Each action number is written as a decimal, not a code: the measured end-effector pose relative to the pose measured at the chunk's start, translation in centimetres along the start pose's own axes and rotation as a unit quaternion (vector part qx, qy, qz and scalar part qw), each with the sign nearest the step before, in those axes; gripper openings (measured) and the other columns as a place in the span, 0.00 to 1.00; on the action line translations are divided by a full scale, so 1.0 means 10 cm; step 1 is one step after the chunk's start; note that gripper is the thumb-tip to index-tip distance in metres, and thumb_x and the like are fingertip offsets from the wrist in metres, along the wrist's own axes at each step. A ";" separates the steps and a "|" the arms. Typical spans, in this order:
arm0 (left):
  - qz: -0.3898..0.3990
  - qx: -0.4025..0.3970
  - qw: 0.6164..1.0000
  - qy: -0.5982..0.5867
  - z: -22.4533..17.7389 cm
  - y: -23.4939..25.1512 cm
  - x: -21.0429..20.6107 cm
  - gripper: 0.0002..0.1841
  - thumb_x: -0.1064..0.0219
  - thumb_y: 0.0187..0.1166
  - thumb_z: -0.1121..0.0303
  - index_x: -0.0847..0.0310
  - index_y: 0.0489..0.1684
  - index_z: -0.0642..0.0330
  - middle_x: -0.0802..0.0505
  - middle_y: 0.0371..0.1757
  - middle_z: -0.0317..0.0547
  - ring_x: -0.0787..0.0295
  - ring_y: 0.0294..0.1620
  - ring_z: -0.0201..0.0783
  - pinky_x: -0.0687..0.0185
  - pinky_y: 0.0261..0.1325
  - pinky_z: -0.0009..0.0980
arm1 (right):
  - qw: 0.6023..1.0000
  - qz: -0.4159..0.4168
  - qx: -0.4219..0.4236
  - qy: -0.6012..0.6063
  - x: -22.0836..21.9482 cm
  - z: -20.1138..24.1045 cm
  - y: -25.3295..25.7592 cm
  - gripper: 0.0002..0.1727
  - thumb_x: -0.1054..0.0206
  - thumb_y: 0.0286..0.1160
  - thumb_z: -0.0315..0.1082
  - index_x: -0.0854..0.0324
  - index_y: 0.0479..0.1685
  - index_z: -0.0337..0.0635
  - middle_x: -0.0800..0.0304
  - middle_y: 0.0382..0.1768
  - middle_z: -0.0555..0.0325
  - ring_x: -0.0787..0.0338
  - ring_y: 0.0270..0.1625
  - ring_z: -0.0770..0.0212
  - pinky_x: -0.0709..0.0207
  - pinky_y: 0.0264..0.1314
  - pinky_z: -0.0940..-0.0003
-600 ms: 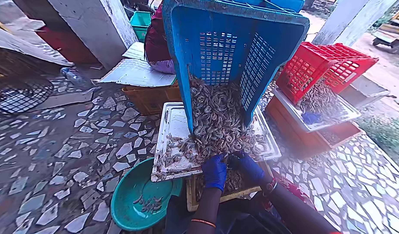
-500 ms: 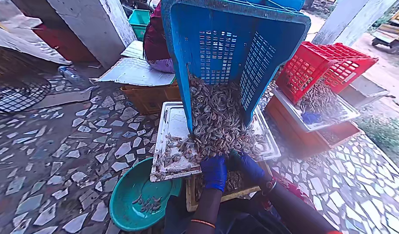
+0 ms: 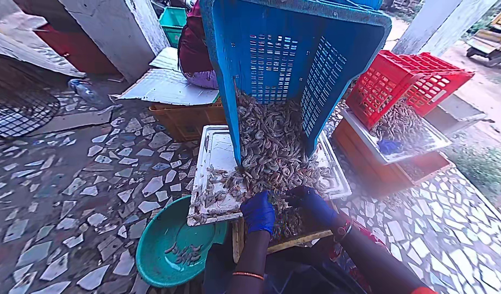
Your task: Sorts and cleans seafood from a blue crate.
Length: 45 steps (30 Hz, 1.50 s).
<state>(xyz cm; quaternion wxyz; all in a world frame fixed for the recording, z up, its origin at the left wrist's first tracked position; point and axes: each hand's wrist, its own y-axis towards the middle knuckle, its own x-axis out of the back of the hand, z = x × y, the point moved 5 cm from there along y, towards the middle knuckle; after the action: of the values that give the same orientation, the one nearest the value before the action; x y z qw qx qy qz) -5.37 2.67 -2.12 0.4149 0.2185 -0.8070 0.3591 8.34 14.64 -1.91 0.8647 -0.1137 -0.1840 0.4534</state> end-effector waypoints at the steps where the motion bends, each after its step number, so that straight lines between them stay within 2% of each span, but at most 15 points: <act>1: 0.010 -0.006 1.000 -0.001 0.02 0.01 -0.01 0.26 0.38 0.77 0.73 0.18 0.75 0.37 0.10 0.70 0.47 0.16 0.73 0.55 0.35 0.79 0.63 | 1.000 -0.001 0.009 -0.016 0.03 0.02 0.00 0.16 0.28 0.77 0.33 0.13 0.61 0.41 0.06 0.55 0.55 0.05 0.53 0.62 0.10 0.60 0.63; 4: 0.088 -0.080 0.986 -0.115 -0.04 0.00 -0.13 0.40 0.38 0.74 0.76 0.33 0.86 0.20 0.21 0.83 0.37 0.25 0.82 0.50 0.30 0.78 0.63 | 0.996 -0.001 0.041 -0.075 0.05 0.06 -0.02 0.18 0.31 0.79 0.33 0.19 0.66 0.42 0.08 0.51 0.55 0.07 0.49 0.63 0.11 0.56 0.64; 8: 0.101 -0.106 0.983 -0.108 -0.21 -0.09 -0.15 0.24 0.39 0.77 0.75 0.16 0.72 0.45 0.13 0.74 0.46 0.20 0.77 0.52 0.30 0.76 0.62 | 0.990 0.003 0.079 -0.116 -0.01 0.11 -0.07 0.20 0.32 0.77 0.33 0.24 0.68 0.41 0.14 0.40 0.56 0.13 0.40 0.64 0.15 0.49 0.63; 15: 0.054 -0.082 0.995 -0.023 -0.17 -0.06 -0.07 0.22 0.38 0.78 0.70 0.15 0.71 0.45 0.12 0.72 0.47 0.20 0.76 0.54 0.32 0.77 0.62 | 0.993 -0.030 0.081 0.076 0.06 0.16 -0.11 0.26 0.35 0.78 0.25 0.33 0.77 0.38 0.11 0.41 0.54 0.11 0.37 0.64 0.14 0.43 0.67; 17: 0.038 -0.085 0.995 -0.027 -0.13 -0.07 -0.06 0.22 0.38 0.78 0.70 0.14 0.69 0.41 0.11 0.71 0.45 0.19 0.75 0.52 0.32 0.77 0.62 | 0.998 0.000 0.057 0.016 0.11 0.11 -0.07 0.30 0.35 0.79 0.28 0.33 0.82 0.39 0.10 0.49 0.51 0.08 0.44 0.62 0.12 0.52 0.64; 21: -0.004 -0.121 0.993 -0.017 -0.18 -0.09 -0.05 0.27 0.36 0.75 0.72 0.13 0.67 0.23 0.10 0.69 0.44 0.21 0.75 0.56 0.36 0.75 0.64 | 0.968 0.078 0.004 -0.240 0.07 0.00 -0.06 0.20 0.40 0.87 0.42 0.18 0.71 0.44 0.12 0.66 0.50 0.14 0.68 0.60 0.25 0.76 0.58; 24: -0.021 -0.129 0.991 0.010 -0.24 -0.10 -0.09 0.29 0.35 0.73 0.72 0.13 0.66 0.19 0.10 0.70 0.44 0.21 0.75 0.57 0.38 0.77 0.64 | 0.962 0.047 0.011 -0.267 -0.05 0.02 -0.11 0.21 0.41 0.88 0.40 0.17 0.70 0.38 0.13 0.66 0.43 0.15 0.71 0.53 0.28 0.79 0.55; 28: -0.023 -0.127 0.991 0.037 -0.28 -0.10 -0.08 0.25 0.35 0.75 0.70 0.12 0.67 0.28 0.12 0.73 0.44 0.23 0.77 0.58 0.39 0.77 0.66 | 0.998 -0.029 -0.028 -0.038 -0.08 -0.10 -0.14 0.20 0.44 0.89 0.36 0.21 0.71 0.34 0.10 0.59 0.48 0.11 0.60 0.62 0.19 0.69 0.65; 30: -0.017 -0.124 0.991 0.042 -0.27 -0.09 -0.08 0.22 0.34 0.75 0.69 0.11 0.66 0.36 0.13 0.74 0.45 0.23 0.78 0.58 0.40 0.78 0.66 | 0.987 -0.062 -0.011 0.145 -0.07 -0.08 -0.14 0.16 0.51 0.91 0.32 0.21 0.60 0.32 0.11 0.42 0.56 0.12 0.43 0.67 0.15 0.52 0.68; 32: -0.006 -0.109 0.994 0.025 -0.23 -0.08 -0.09 0.21 0.34 0.75 0.67 0.11 0.66 0.40 0.12 0.74 0.45 0.23 0.78 0.56 0.40 0.80 0.64 | 0.975 -0.048 0.002 0.216 0.02 0.02 -0.18 0.16 0.55 0.92 0.32 0.22 0.55 0.35 0.14 0.38 0.59 0.13 0.40 0.67 0.14 0.48 0.67; 34: 0.010 -0.085 0.996 -0.019 -0.16 -0.07 -0.07 0.20 0.36 0.78 0.66 0.12 0.68 0.41 0.11 0.72 0.44 0.22 0.77 0.53 0.38 0.81 0.62 | 0.997 -0.012 0.016 0.073 0.15 0.11 -0.23 0.14 0.50 0.90 0.33 0.19 0.52 0.38 0.12 0.40 0.61 0.13 0.42 0.72 0.17 0.50 0.74; 36: 0.027 -0.075 0.989 -0.122 -0.10 -0.05 -0.10 0.22 0.39 0.80 0.70 0.14 0.71 0.43 0.12 0.73 0.47 0.21 0.78 0.52 0.33 0.79 0.59 | 0.979 0.029 -0.012 -0.202 0.28 -0.01 -0.17 0.19 0.37 0.84 0.44 0.15 0.67 0.47 0.10 0.62 0.57 0.13 0.63 0.66 0.22 0.72 0.62; 37: 0.037 -0.084 0.975 -0.200 -0.07 -0.04 -0.15 0.22 0.41 0.81 0.72 0.15 0.73 0.46 0.14 0.75 0.49 0.23 0.79 0.51 0.33 0.81 0.57 | 0.961 0.021 -0.007 -0.277 0.29 -0.12 -0.13 0.23 0.33 0.79 0.50 0.15 0.70 0.54 0.13 0.67 0.56 0.14 0.67 0.62 0.23 0.74 0.57; 41: 0.044 -0.157 0.857 -0.489 -0.13 -0.10 -0.23 0.21 0.51 0.85 0.80 0.20 0.72 0.66 0.15 0.74 0.56 0.22 0.78 0.38 0.30 0.83 0.34 | 0.952 0.006 0.089 -0.292 0.01 0.00 -0.10 0.24 0.35 0.82 0.47 0.16 0.71 0.46 0.16 0.71 0.47 0.19 0.75 0.53 0.29 0.81 0.52; 45: 0.044 -0.091 0.839 -0.535 -0.16 -0.19 -0.20 0.22 0.57 0.91 0.76 0.30 0.79 0.72 0.19 0.77 0.62 0.23 0.78 0.41 0.30 0.82 0.36 | 0.894 -0.078 0.169 -0.408 -0.24 0.11 -0.11 0.21 0.40 0.83 0.38 0.14 0.67 0.40 0.09 0.62 0.43 0.12 0.68 0.44 0.27 0.75 0.43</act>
<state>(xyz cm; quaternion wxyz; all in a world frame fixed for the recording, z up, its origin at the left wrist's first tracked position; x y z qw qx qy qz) -2.25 2.76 -2.41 -0.0798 0.3024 -0.9411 0.1283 7.45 12.08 -0.98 0.7525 0.2440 -0.4489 0.4156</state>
